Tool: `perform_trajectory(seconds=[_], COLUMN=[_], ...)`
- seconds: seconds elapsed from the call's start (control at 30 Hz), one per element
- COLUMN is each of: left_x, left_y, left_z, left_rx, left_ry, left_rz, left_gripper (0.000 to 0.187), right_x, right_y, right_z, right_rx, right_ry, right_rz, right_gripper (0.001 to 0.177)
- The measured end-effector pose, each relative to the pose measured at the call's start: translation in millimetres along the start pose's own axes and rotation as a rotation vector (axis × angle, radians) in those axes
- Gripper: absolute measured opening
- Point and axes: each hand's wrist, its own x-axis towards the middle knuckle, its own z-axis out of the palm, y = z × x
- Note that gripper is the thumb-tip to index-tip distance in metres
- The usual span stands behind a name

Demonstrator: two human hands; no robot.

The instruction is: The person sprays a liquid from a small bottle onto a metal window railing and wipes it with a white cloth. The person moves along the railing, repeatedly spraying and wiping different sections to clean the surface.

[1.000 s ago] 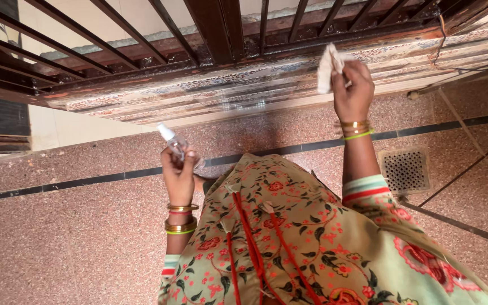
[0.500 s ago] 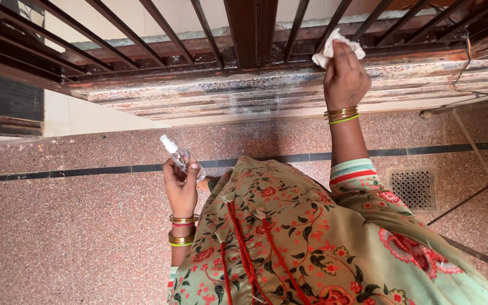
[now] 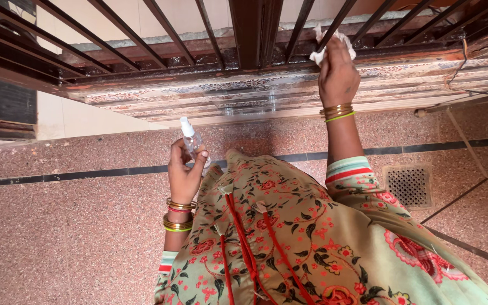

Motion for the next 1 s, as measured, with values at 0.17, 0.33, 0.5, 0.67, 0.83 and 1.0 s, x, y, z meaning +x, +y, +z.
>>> perform_trajectory(seconds=[0.17,0.33,0.5,0.67,0.83,1.0], left_x=[1,-2,-3,-5,1,1], left_y=[-1,-4,2,13,23,27], left_z=[20,43,56,60,58,45], left_rx=[0.008,-0.03,-0.187,-0.165,-0.176,-0.036], left_ry=[-0.03,-0.048,-0.044,0.039,-0.01,0.052], left_rz=[0.0,-0.011,-0.02,-0.053,-0.091,0.049], left_gripper=[0.05,0.05,0.048,0.047,0.053,0.059], right_x=[-15,-24,-32,-30,-25,-28], right_y=[12,27,42,60,60,61], right_z=[-21,-40,-24,-7,10,26], right_rx=[-0.095,-0.06,-0.141,-0.188,-0.096,0.014], right_ry=[0.172,0.126,-0.003,-0.349,-0.528,-0.477], right_rz=[-0.107,-0.222,-0.012,0.077,0.196,0.149], right_gripper=[0.012,0.017,0.021,0.066,0.09,0.085])
